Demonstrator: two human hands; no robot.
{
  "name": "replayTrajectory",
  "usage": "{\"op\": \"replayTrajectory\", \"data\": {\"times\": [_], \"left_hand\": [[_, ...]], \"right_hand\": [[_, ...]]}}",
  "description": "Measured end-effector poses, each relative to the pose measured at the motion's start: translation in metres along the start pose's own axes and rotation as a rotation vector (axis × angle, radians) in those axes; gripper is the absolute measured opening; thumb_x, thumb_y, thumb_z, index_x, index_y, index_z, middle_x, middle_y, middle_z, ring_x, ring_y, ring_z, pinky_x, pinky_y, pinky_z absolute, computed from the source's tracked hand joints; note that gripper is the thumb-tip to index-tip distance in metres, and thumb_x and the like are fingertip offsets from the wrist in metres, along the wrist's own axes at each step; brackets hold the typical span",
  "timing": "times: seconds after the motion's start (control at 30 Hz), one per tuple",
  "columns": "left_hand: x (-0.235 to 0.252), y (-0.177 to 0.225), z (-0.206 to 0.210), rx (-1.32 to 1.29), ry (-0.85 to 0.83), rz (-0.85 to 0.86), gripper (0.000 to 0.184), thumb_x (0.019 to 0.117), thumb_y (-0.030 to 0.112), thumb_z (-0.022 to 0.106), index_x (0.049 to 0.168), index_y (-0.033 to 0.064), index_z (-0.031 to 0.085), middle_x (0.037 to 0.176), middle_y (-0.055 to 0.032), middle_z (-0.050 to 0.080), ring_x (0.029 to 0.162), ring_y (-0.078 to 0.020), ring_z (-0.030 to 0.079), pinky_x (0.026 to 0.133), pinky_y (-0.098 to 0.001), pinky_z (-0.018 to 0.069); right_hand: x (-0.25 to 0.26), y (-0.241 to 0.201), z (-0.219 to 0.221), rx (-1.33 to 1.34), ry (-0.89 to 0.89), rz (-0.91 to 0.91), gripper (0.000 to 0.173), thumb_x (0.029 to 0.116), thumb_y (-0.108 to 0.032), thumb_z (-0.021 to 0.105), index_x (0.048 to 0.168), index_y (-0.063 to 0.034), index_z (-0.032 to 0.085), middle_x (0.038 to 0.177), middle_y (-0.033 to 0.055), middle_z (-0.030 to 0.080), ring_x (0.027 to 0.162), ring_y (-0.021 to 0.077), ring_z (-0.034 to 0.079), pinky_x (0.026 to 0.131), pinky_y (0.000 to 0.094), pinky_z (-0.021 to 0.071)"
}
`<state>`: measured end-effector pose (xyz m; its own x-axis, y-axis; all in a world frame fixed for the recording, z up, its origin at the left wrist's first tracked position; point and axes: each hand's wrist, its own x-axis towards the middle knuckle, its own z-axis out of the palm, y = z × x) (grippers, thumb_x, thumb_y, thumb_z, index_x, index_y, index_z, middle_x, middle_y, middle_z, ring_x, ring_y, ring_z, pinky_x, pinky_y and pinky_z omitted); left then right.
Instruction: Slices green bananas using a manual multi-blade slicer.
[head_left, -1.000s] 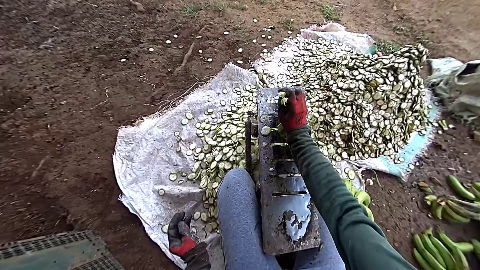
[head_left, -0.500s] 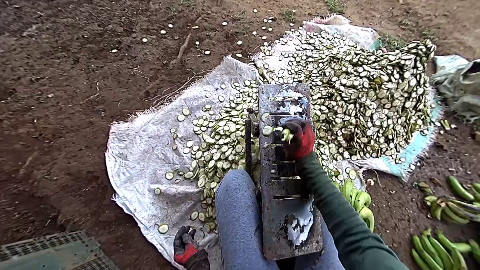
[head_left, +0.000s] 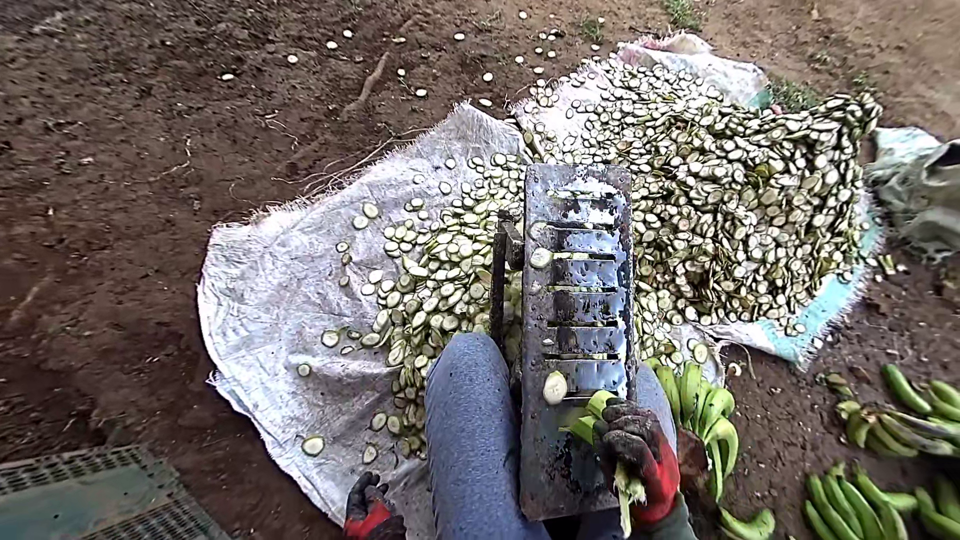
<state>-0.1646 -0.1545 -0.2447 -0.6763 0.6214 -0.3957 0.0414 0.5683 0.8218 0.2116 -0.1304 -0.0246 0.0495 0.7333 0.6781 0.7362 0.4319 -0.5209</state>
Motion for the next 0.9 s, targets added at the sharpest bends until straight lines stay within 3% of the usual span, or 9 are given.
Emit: {"op": "replayTrajectory", "data": {"times": [0.07, 0.17, 0.27, 0.33, 0.43, 0.5, 0.6, 0.73, 0.9], "left_hand": [[-0.007, 0.034, 0.005, -0.011, 0.018, 0.150, 0.039, 0.1060, 0.010, 0.043, 0.138, -0.0109, 0.051, 0.131, -0.0297, 0.060, 0.108, -0.0294, 0.065, 0.093, -0.0404, 0.0535], [-0.036, 0.134, 0.023, -0.028, -0.075, 0.744, 0.042, 0.0986, 0.010, 0.054, 0.129, -0.0185, 0.054, 0.131, -0.0357, 0.058, 0.125, -0.0338, 0.059, 0.110, -0.0381, 0.0452], [-0.091, 0.226, 0.054, 0.171, -0.327, 1.310, 0.052, 0.0950, 0.053, 0.060, 0.131, 0.0154, 0.063, 0.138, -0.0111, 0.063, 0.141, -0.0311, 0.046, 0.121, -0.0512, 0.0277], [-0.136, 0.249, 0.087, 0.413, -0.485, 1.507, 0.056, 0.0949, 0.053, 0.059, 0.138, 0.0175, 0.061, 0.146, -0.0114, 0.058, 0.143, -0.0384, 0.043, 0.119, -0.0630, 0.0235], [-0.196, 0.254, 0.124, 0.878, -0.767, 1.139, 0.045, 0.0981, 0.013, 0.057, 0.141, -0.0003, 0.059, 0.144, -0.0212, 0.058, 0.134, -0.0376, 0.056, 0.109, -0.0516, 0.0440], [-0.205, 0.264, 0.129, 0.985, -0.925, 0.827, 0.041, 0.1046, 0.009, 0.046, 0.143, -0.0053, 0.053, 0.148, -0.0274, 0.052, 0.139, -0.0427, 0.047, 0.114, -0.0542, 0.0363], [-0.191, 0.245, 0.108, 0.902, -0.616, 1.095, 0.057, 0.0905, 0.018, 0.069, 0.144, 0.0039, 0.057, 0.147, -0.0289, 0.052, 0.136, -0.0512, 0.048, 0.105, -0.0678, 0.0392], [-0.174, 0.218, 0.086, 0.695, -0.474, 1.232, 0.039, 0.0806, 0.016, 0.076, 0.116, 0.0008, 0.076, 0.119, -0.0287, 0.070, 0.110, -0.0594, 0.063, 0.084, -0.0765, 0.0452], [-0.185, 0.244, 0.082, 0.683, -0.677, 1.097, 0.032, 0.0844, 0.002, 0.072, 0.116, -0.0026, 0.075, 0.118, -0.0315, 0.069, 0.114, -0.0584, 0.060, 0.096, -0.0749, 0.0395]], "right_hand": [[0.016, 0.008, 0.003, 0.017, 0.001, -0.004, 0.011, 0.0981, -0.021, 0.066, 0.106, -0.0153, 0.060, 0.106, 0.0046, 0.065, 0.115, 0.0147, 0.064, 0.103, 0.0313, 0.0536], [0.047, 0.028, 0.011, 0.047, 0.021, -0.068, 0.014, 0.0962, -0.019, 0.069, 0.105, -0.0112, 0.062, 0.102, 0.0069, 0.069, 0.109, 0.0155, 0.068, 0.100, 0.0315, 0.0556], [0.052, 0.029, 0.013, 0.102, 0.040, -0.038, 0.024, 0.0938, -0.022, 0.076, 0.113, -0.0141, 0.063, 0.109, 0.0051, 0.072, 0.114, 0.0175, 0.068, 0.100, 0.0356, 0.0574], [0.045, 0.024, 0.018, 0.109, 0.134, 0.091, 0.027, 0.0924, -0.028, 0.077, 0.115, -0.0161, 0.067, 0.120, 0.0046, 0.070, 0.124, 0.0172, 0.063, 0.107, 0.0359, 0.0533], [0.039, 0.015, 0.043, 0.178, 0.353, 0.269, 0.035, 0.0911, -0.028, 0.076, 0.118, -0.0074, 0.068, 0.122, 0.0054, 0.070, 0.122, 0.0136, 0.062, 0.106, 0.0314, 0.0523], [0.048, 0.014, 0.055, 0.091, 0.345, 0.223, 0.032, 0.0893, -0.026, 0.077, 0.111, -0.0029, 0.071, 0.113, 0.0098, 0.072, 0.115, 0.0154, 0.066, 0.104, 0.0305, 0.0519], [0.031, 0.015, 0.038, -0.074, 0.180, 0.129, 0.023, 0.0879, -0.024, 0.077, 0.100, -0.0043, 0.077, 0.102, 0.0157, 0.075, 0.107, 0.0230, 0.070, 0.100, 0.0348, 0.0543], [-0.038, -0.008, 0.007, -0.083, -0.014, 0.084, 0.027, 0.0982, -0.038, 0.062, 0.105, -0.0122, 0.067, 0.106, 0.0110, 0.071, 0.118, 0.0202, 0.065, 0.107, 0.0358, 0.0503], [0.082, 0.061, 0.050, -0.141, 0.018, -0.064, 0.026, 0.0834, -0.028, 0.071, 0.093, -0.0045, 0.071, 0.095, 0.0170, 0.072, 0.096, 0.0319, 0.070, 0.087, 0.0453, 0.0565]]}}
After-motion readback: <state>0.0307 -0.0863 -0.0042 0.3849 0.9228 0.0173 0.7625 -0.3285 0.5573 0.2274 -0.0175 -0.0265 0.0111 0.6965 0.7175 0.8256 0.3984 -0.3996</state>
